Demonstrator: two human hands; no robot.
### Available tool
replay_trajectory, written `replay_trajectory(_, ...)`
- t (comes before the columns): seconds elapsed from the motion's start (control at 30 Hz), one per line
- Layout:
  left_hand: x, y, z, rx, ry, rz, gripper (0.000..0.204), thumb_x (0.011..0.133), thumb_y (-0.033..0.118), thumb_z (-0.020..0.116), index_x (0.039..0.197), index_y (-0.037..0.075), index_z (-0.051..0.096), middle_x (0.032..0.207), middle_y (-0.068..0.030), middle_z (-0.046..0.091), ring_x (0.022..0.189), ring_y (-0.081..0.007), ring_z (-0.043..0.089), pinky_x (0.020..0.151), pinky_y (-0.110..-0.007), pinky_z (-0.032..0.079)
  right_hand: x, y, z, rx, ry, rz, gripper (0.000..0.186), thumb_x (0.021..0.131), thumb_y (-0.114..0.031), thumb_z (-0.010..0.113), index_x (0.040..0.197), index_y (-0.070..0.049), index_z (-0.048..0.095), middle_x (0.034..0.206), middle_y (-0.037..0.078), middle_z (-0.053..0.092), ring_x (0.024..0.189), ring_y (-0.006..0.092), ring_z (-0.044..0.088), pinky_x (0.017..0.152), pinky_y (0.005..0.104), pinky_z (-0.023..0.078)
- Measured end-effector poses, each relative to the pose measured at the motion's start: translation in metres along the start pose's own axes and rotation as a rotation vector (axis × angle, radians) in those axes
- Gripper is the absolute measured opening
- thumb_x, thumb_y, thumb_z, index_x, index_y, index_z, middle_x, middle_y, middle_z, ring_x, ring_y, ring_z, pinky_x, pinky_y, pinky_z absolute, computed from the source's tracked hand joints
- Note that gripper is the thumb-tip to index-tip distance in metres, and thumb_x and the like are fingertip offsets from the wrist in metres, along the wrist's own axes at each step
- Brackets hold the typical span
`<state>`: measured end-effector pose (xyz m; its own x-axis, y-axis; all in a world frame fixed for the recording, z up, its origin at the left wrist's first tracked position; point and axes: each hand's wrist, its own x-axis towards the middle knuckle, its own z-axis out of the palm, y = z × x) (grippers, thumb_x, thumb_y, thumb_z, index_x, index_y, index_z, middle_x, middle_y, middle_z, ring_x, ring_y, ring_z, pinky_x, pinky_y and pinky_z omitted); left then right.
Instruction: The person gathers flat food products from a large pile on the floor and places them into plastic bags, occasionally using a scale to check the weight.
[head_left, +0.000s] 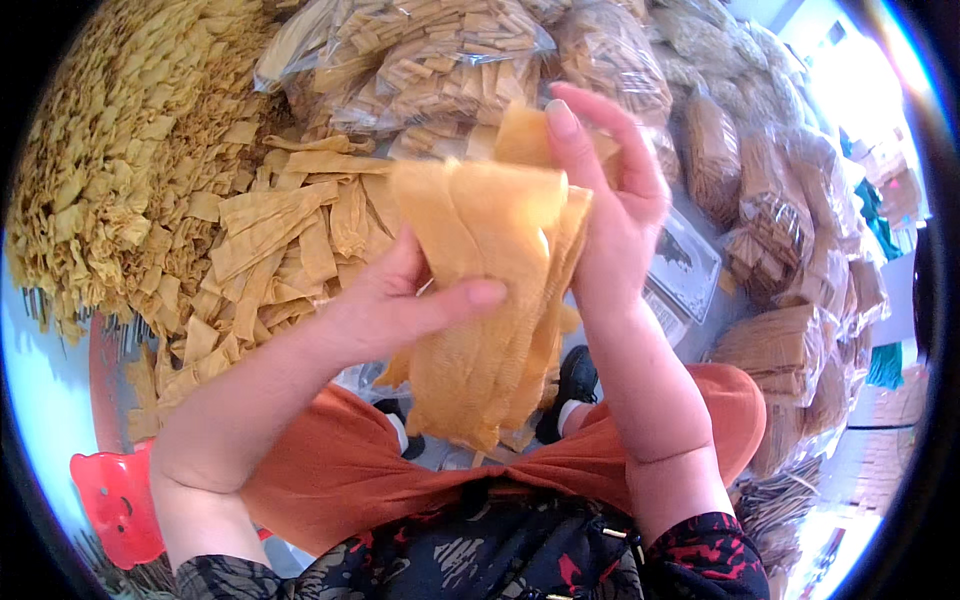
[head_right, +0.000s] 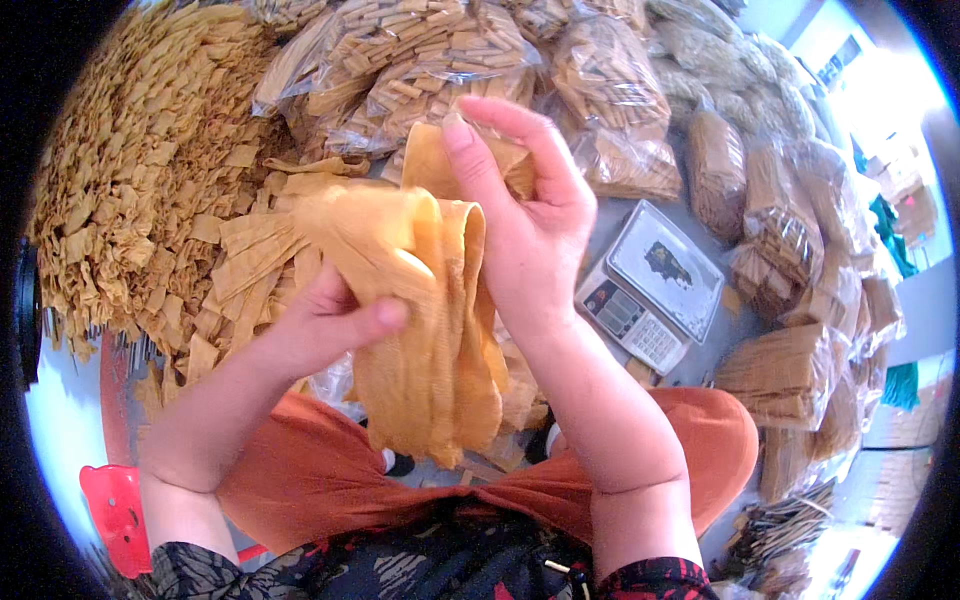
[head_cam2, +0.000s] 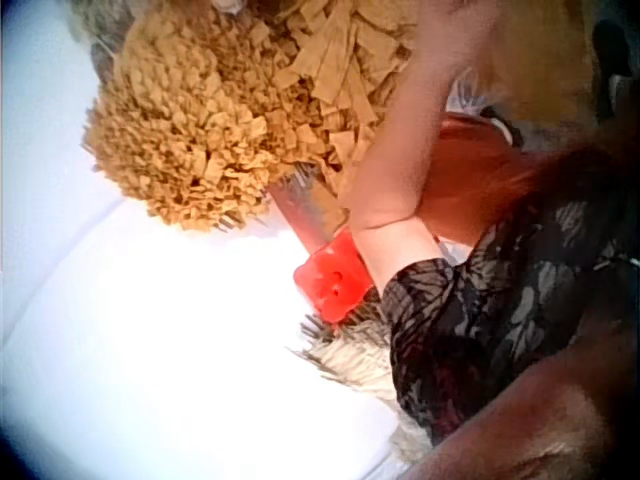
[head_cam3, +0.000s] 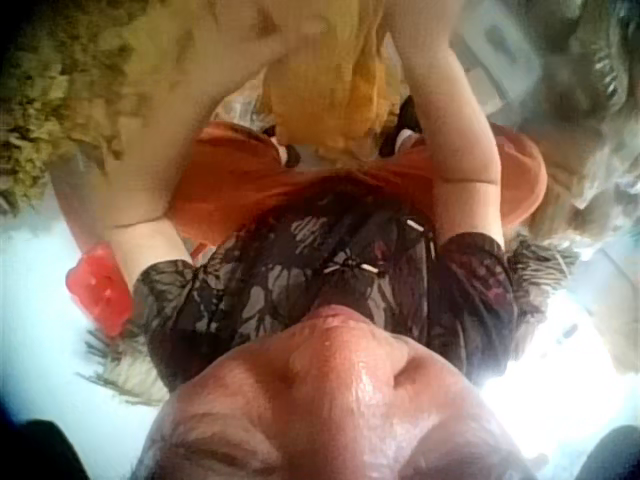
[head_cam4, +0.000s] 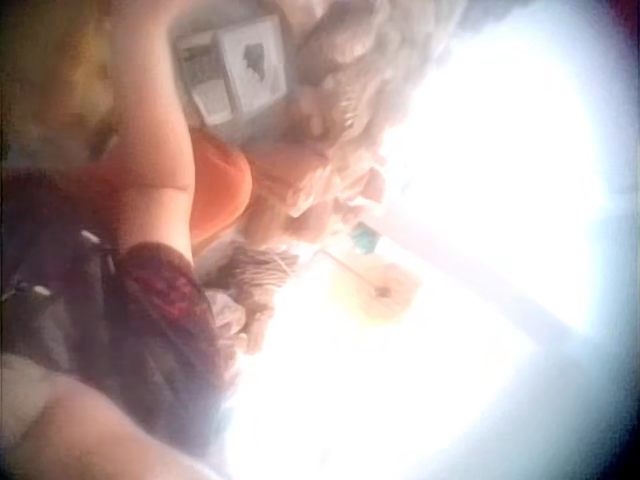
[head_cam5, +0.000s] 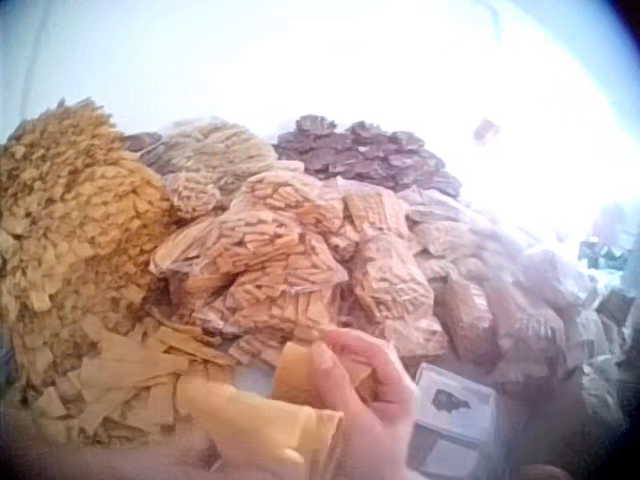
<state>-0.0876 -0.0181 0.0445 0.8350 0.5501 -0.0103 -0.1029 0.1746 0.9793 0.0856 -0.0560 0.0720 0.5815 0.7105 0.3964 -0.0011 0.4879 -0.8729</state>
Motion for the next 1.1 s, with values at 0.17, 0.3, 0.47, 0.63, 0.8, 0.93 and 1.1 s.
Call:
replay_trajectory(0.17,-0.003,-0.061,0.044,-0.069,0.248,0.102,0.063,0.089,0.01,0.065,0.138,0.007,0.025,0.131,-0.0077,0.047,0.121,-0.0171,0.046,0.101,-0.032,0.04,-0.015,0.01,-0.026,0.05,-0.069,0.41,0.053,0.094,-0.053,0.05,0.107,-0.004,0.066,0.089,0.002,0.061,0.078,0.0083,0.054,0.071,0.0245,0.043)
replay_trajectory(0.3,0.01,-0.084,0.045,-0.056,0.448,0.142,0.061,0.089,0.01,0.065,0.137,0.008,0.027,0.131,-0.0084,0.047,0.12,-0.0192,0.048,0.1,-0.033,0.042,-0.021,0.059,-0.076,0.305,-0.271,0.946,0.07,0.083,-0.06,0.061,0.121,-0.002,0.055,0.103,0.009,0.062,0.088,0.0137,0.057,0.079,0.0288,0.045)
replay_trajectory(0.47,0.038,-0.105,0.036,-0.417,0.629,0.304,0.056,0.09,0.012,0.063,0.136,0.013,0.03,0.129,-0.0079,0.049,0.117,-0.0216,0.05,0.096,-0.036,0.046,-0.035,0.057,-0.106,-0.447,-0.884,0.575,0.105,0.064,-0.048,0.084,0.142,0.0,0.032,0.129,0.019,0.054,0.123,0.0268,0.05,0.105,0.0337,0.037)
replay_trajectory(0.63,0.054,-0.139,0.052,-0.457,0.579,0.083,0.071,0.088,0.014,0.066,0.142,0.015,0.02,0.134,-0.0132,0.044,0.121,-0.024,0.047,0.099,-0.039,0.043,-0.058,0.099,-0.143,-0.563,-0.706,0.653,0.101,0.063,-0.035,0.086,0.141,-0.001,0.033,0.13,0.016,0.054,0.122,0.0245,0.05,0.105,0.0332,0.037)
replay_trajectory(0.8,0.073,-0.165,0.053,-0.631,0.438,-0.083,0.085,0.089,0.021,0.067,0.15,0.018,0.008,0.139,-0.0168,0.04,0.126,-0.0263,0.043,0.101,-0.04,0.041,-0.052,0.094,-0.188,-0.127,-0.473,0.911,0.086,0.066,-0.007,0.083,0.139,-0.003,0.038,0.127,0.008,0.055,0.118,0.0178,0.051,0.103,0.0324,0.037)
replay_trajectory(0.93,0.076,-0.227,0.035,0.216,0.304,-0.336,0.053,0.086,0.027,0.068,0.134,0.014,0.049,0.13,-0.0096,0.051,0.115,-0.0211,0.052,0.092,-0.034,0.044,-0.022,0.087,-0.231,-0.27,-0.455,0.846,0.083,0.067,-0.011,0.084,0.137,-0.003,0.04,0.125,0.008,0.056,0.115,0.018,0.052,0.101,0.0326,0.038)
replay_trajectory(1.1,0.05,-0.286,0.06,0.888,-0.002,-0.269,0.051,0.081,0.016,0.066,0.13,0.017,0.054,0.119,-0.0131,0.055,0.097,-0.0267,0.06,0.082,-0.037,0.05,0.005,0.082,-0.289,-0.711,-0.55,0.846,0.082,0.064,-0.016,0.085,0.134,-0.006,0.044,0.116,0.011,0.062,0.109,0.0198,0.056,0.097,0.0332,0.041)
